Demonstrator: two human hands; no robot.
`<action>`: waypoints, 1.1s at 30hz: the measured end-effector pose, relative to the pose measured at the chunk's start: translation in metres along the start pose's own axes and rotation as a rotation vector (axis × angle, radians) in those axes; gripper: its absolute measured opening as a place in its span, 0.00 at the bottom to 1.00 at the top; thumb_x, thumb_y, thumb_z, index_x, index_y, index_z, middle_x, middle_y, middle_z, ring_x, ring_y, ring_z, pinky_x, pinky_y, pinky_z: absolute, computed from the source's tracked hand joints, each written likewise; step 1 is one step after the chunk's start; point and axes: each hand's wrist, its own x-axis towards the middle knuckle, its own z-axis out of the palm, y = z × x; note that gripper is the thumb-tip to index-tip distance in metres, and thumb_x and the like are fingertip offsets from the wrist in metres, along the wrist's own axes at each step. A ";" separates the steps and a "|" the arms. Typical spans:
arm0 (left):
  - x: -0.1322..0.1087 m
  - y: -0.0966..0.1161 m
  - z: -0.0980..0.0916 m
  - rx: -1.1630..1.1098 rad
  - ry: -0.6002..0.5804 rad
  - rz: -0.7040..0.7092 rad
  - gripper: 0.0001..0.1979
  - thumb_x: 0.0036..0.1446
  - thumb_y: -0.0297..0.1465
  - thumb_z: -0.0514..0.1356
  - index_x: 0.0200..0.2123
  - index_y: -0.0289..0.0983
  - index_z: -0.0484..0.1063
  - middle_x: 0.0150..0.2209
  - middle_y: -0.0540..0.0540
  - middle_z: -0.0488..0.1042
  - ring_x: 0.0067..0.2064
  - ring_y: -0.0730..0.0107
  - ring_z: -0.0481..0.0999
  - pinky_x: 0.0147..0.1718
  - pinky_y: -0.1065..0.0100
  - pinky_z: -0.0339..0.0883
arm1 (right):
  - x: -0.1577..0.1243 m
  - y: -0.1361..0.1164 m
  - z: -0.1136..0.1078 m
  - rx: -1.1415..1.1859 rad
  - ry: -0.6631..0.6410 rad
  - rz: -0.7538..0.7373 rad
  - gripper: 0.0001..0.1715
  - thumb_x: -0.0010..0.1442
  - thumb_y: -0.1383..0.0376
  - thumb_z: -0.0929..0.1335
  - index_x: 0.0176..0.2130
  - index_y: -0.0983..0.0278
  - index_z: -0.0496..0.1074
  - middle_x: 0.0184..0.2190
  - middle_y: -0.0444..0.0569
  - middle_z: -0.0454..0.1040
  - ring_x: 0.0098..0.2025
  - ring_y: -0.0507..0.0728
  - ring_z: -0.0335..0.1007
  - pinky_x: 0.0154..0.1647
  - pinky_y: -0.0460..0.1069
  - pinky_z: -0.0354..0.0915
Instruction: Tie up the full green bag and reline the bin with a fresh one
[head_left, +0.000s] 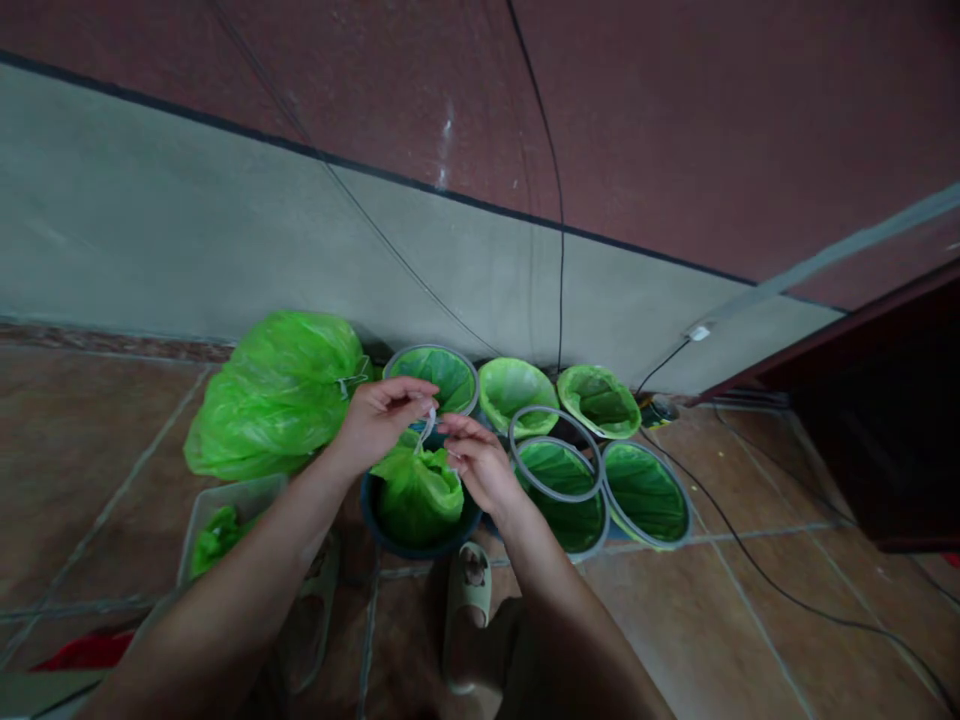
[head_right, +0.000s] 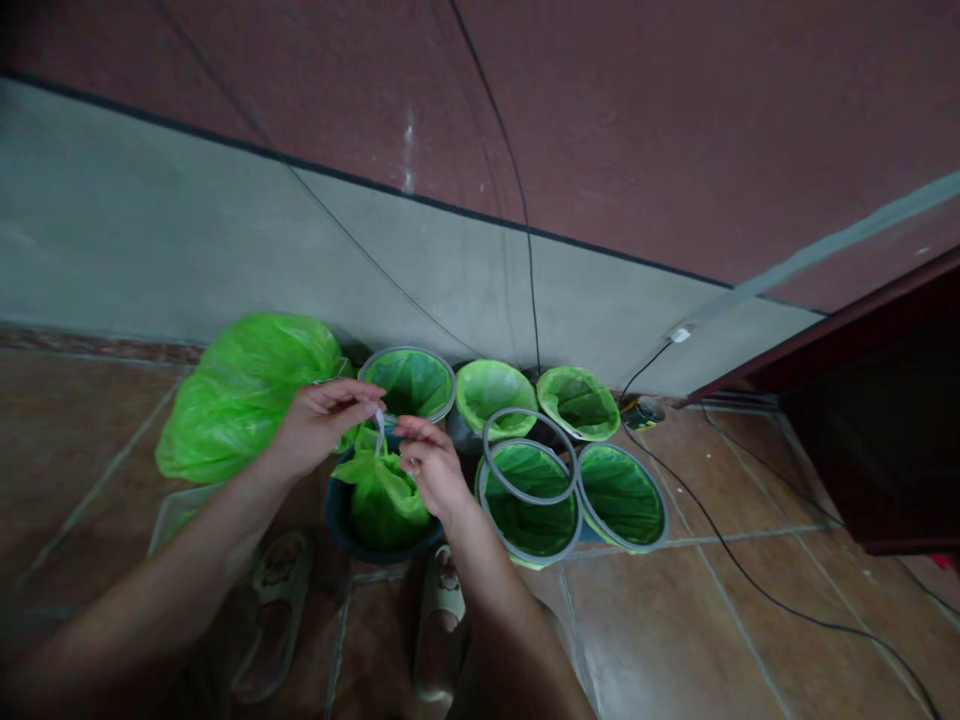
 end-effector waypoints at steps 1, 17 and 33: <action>0.000 0.000 0.002 -0.002 -0.016 -0.013 0.18 0.47 0.40 0.66 0.38 0.35 0.78 0.32 0.47 0.79 0.33 0.69 0.76 0.36 0.68 0.69 | -0.001 0.004 0.004 -0.024 -0.041 0.025 0.16 0.39 0.73 0.70 0.33 0.63 0.75 0.30 0.42 0.71 0.25 0.45 0.55 0.20 0.41 0.50; -0.007 -0.078 0.019 0.250 -0.456 -0.110 0.14 0.55 0.38 0.54 0.29 0.38 0.76 0.29 0.47 0.78 0.35 0.65 0.75 0.40 0.66 0.66 | 0.016 -0.006 -0.025 -0.074 0.059 0.015 0.15 0.44 0.58 0.77 0.31 0.66 0.78 0.26 0.46 0.72 0.26 0.47 0.59 0.23 0.43 0.53; -0.026 -0.090 0.048 0.266 -0.684 -0.167 0.07 0.48 0.31 0.57 0.22 0.37 0.74 0.18 0.52 0.69 0.21 0.74 0.62 0.23 0.70 0.54 | 0.020 -0.008 0.003 -0.010 0.124 -0.217 0.19 0.46 0.61 0.74 0.40 0.60 0.74 0.43 0.47 0.73 0.27 0.47 0.56 0.23 0.43 0.53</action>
